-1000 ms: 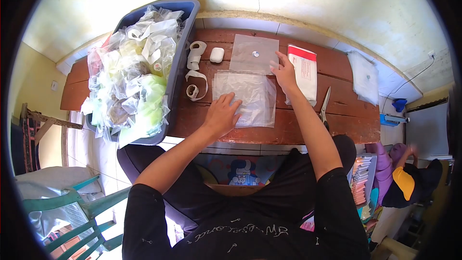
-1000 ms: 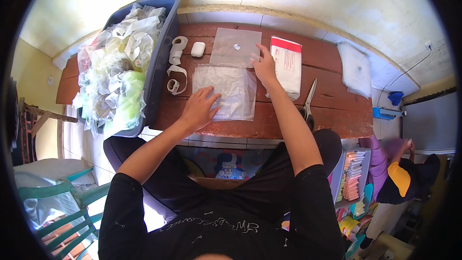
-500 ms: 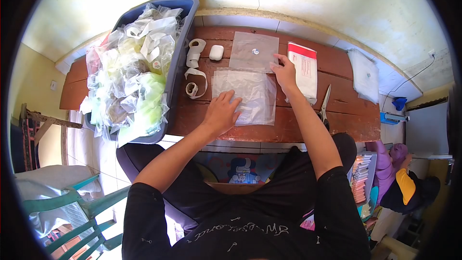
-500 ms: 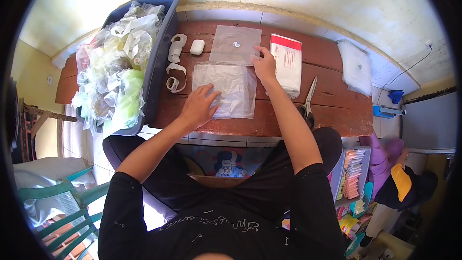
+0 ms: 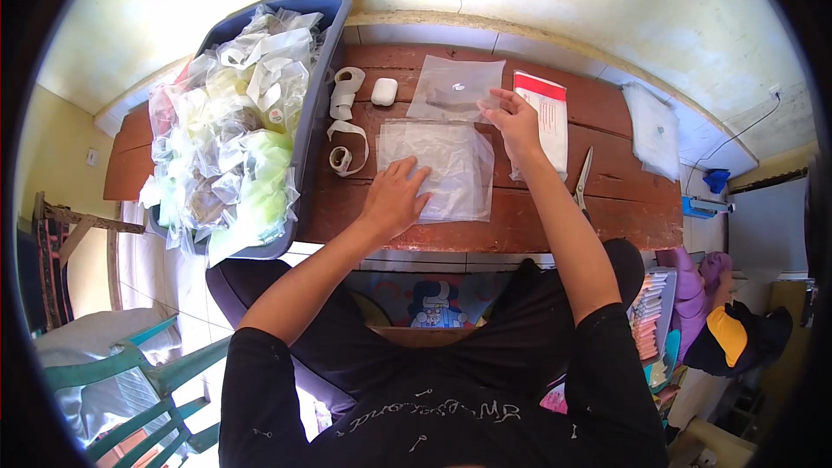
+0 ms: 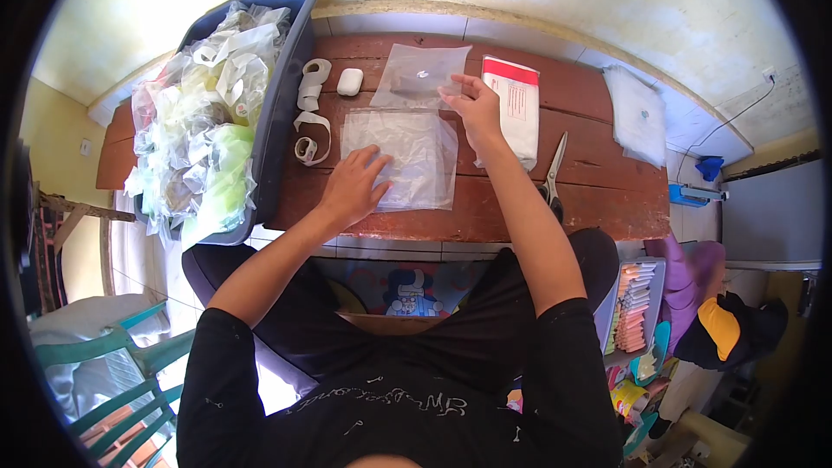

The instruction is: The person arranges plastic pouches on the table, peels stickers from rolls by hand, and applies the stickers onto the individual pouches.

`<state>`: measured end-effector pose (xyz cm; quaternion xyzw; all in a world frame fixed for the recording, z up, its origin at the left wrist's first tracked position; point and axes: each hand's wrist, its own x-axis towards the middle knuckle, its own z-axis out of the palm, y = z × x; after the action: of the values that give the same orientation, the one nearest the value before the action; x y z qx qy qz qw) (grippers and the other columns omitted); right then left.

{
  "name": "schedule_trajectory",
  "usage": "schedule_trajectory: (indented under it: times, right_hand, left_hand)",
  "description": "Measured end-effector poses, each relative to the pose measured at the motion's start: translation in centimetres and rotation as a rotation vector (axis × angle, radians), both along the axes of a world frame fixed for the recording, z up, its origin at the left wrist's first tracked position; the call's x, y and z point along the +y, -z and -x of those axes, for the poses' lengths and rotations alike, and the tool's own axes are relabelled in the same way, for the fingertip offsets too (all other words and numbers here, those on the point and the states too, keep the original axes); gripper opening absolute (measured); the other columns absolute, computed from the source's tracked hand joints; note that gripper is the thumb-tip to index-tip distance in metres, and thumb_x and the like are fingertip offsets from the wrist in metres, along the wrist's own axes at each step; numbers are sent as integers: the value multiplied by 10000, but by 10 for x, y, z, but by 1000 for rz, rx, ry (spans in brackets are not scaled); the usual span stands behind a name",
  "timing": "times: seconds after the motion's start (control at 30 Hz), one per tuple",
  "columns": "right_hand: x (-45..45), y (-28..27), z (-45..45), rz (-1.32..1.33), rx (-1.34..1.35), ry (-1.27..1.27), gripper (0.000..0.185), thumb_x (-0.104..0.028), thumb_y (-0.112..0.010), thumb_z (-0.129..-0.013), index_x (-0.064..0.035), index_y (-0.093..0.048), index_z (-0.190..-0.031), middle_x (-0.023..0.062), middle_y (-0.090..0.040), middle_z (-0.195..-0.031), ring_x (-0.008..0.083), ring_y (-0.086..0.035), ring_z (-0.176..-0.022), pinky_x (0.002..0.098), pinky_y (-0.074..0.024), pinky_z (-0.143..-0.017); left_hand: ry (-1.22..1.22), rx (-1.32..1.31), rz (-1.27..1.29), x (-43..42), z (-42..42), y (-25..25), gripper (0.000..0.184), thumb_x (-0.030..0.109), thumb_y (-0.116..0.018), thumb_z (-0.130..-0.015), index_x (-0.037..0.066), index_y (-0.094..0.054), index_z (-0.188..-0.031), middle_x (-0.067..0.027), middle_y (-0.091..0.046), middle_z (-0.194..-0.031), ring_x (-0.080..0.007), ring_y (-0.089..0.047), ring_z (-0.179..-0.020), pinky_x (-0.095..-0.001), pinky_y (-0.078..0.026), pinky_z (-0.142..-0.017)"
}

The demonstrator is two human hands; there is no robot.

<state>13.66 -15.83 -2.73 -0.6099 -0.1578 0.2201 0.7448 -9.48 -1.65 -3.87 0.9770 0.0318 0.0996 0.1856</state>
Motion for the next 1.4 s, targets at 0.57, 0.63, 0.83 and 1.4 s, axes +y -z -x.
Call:
schedule_trajectory:
  times: [0.57,0.63,0.83,1.4]
  right_hand:
    - [-57,-12,94,101,47,-347,415,132,-585,-780,84,-570,-1191,143,-622,-1211,245,-681,-1027,284,-525,-872]
    - [-59,-17,96,185,13,-436,402,110,-598,-784,63,-586,-1183,145,-636,-1179,225,-688,-996,276,-530,-834]
    - [-64,-48,98,689,-227,-719,368,-11,-654,-797,-32,-633,-1164,124,-657,-1089,176,-683,-831,304,-533,-765]
    - [-34,-40,122,458,-882,-239,157,-135,-659,-849,-6,-688,-934,163,-666,-892,350,-650,-803,411,-519,-730]
  left_hand:
    - [-157,-67,2085,-13,-6,-21,684,532,-475,-978,-26,-421,-1371,-176,-567,-1308,-256,-591,-1156,-368,-490,-975]
    - [-288,-16,1992,-13,-8,-14,584,414,-543,-968,-26,-458,-1343,-160,-596,-1264,-244,-610,-1129,-360,-494,-962]
    - [-494,63,1845,-13,-7,-5,356,52,-655,-865,-32,-582,-1203,-98,-671,-1126,-180,-678,-981,-290,-506,-834]
    - [-288,-29,1614,-27,-5,-25,493,30,-699,-852,6,-516,-1309,-175,-697,-1074,-166,-644,-964,-260,-488,-870]
